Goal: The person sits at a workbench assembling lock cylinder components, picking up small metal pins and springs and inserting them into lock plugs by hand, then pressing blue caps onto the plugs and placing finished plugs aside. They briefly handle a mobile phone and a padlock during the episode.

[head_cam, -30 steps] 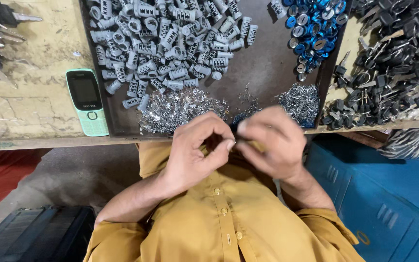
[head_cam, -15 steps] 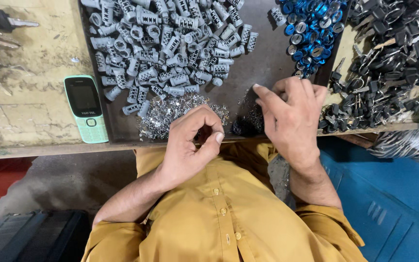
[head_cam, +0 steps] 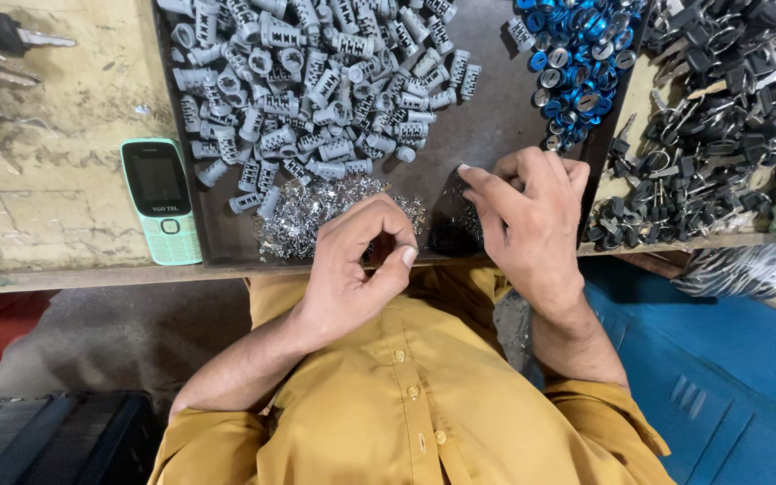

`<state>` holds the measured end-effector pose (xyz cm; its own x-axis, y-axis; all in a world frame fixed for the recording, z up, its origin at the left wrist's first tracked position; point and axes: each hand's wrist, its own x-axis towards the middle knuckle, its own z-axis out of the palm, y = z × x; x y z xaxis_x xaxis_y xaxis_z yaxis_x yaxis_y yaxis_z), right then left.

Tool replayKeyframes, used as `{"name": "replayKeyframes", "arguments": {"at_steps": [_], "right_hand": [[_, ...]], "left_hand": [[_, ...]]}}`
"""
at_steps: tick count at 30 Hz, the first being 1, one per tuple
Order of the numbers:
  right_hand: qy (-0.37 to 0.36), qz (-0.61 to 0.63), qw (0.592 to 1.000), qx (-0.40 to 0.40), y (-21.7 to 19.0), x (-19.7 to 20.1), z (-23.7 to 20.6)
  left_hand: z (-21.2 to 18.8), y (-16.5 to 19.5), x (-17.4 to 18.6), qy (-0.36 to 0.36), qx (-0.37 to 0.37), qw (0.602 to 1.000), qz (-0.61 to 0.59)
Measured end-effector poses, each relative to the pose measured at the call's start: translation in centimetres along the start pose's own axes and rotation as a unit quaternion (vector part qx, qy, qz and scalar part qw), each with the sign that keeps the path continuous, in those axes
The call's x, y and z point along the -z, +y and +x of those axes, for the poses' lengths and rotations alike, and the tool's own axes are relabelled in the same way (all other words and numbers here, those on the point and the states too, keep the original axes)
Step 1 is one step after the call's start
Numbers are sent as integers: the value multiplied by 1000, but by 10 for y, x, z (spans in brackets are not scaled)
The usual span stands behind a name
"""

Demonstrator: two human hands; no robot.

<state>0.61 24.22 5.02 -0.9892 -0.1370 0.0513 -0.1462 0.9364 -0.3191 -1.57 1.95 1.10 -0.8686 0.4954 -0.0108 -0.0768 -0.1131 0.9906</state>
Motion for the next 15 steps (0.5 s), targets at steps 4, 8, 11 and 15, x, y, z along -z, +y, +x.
{"name": "replayKeyframes", "arguments": {"at_steps": [4,8,11,15], "right_hand": [[6,-17,1000,5,4,1,2],[16,-24,1000,-3,8,1,2],[17,-12,1000,-9,10,0,1],[21,0,1000,-19,11,-3,1]], "left_hand": [[0,0,1,4,-12,1000,1],[1,-1,1,3,-20,1000,-2],[1,-2,2,4,-22,1000,-5],[1,-2,2,1,-18,1000,-5]]}}
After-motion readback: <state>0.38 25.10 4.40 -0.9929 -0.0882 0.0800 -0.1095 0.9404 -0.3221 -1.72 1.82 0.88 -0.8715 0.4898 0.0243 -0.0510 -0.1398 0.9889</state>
